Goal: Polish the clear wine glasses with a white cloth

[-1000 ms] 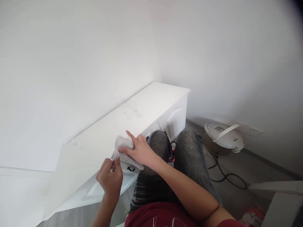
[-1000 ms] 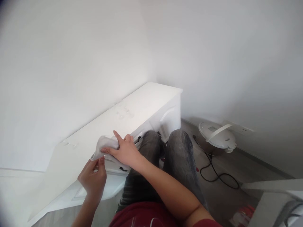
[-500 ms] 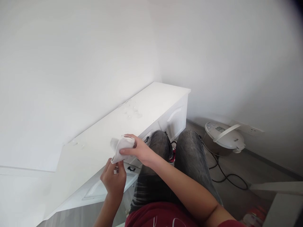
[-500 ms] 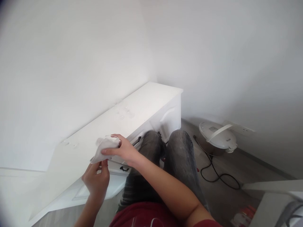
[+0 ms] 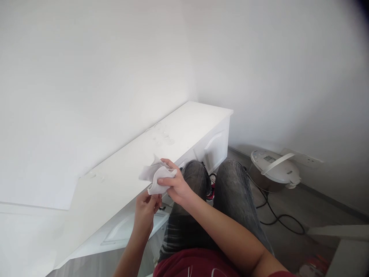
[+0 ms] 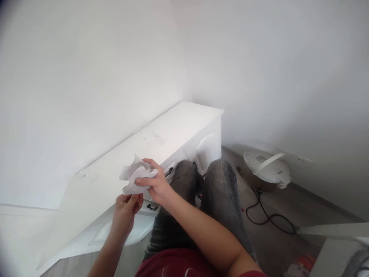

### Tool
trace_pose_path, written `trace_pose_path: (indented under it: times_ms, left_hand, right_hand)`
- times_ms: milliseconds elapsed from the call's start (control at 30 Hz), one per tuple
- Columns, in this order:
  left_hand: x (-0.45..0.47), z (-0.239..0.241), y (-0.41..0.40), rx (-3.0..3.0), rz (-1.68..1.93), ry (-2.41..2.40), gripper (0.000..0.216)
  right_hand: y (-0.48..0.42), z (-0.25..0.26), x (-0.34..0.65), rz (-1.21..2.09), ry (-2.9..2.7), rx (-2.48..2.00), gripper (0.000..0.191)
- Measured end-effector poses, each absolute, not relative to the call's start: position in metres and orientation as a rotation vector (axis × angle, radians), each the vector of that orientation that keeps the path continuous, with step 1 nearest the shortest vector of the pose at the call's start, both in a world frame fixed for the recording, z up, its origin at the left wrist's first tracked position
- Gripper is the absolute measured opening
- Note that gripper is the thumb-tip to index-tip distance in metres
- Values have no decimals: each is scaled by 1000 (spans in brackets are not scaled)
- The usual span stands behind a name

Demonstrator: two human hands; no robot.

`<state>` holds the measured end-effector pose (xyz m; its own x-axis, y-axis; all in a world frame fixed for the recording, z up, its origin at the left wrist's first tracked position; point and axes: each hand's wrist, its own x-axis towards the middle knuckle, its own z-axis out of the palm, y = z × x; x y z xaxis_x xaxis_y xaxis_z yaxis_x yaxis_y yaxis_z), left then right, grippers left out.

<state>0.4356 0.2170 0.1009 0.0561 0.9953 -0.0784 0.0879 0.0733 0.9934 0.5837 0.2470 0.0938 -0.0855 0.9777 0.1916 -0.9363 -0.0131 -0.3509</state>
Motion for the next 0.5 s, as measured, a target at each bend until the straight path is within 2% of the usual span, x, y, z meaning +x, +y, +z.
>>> trace_pose_path:
  times_ms: [100, 233, 300, 400, 500]
  left_hand:
    - [432, 109, 218, 1080, 924, 1107, 52]
    - [431, 118, 215, 889, 616, 916, 52]
    - [432, 117, 211, 897, 626, 930, 54]
    - [432, 111, 206, 1144, 843, 1111, 54]
    - [431, 108, 202, 1631, 1014, 1379, 43]
  right_hand:
    - [249, 90, 589, 1571, -520, -48, 70]
    - [258, 82, 603, 1619, -683, 208, 64]
    - [259, 84, 610, 1654, -788, 243, 62]
    - [253, 95, 618, 1592, -937, -7, 55]
    - [241, 109, 613, 1246, -1018, -474, 36]
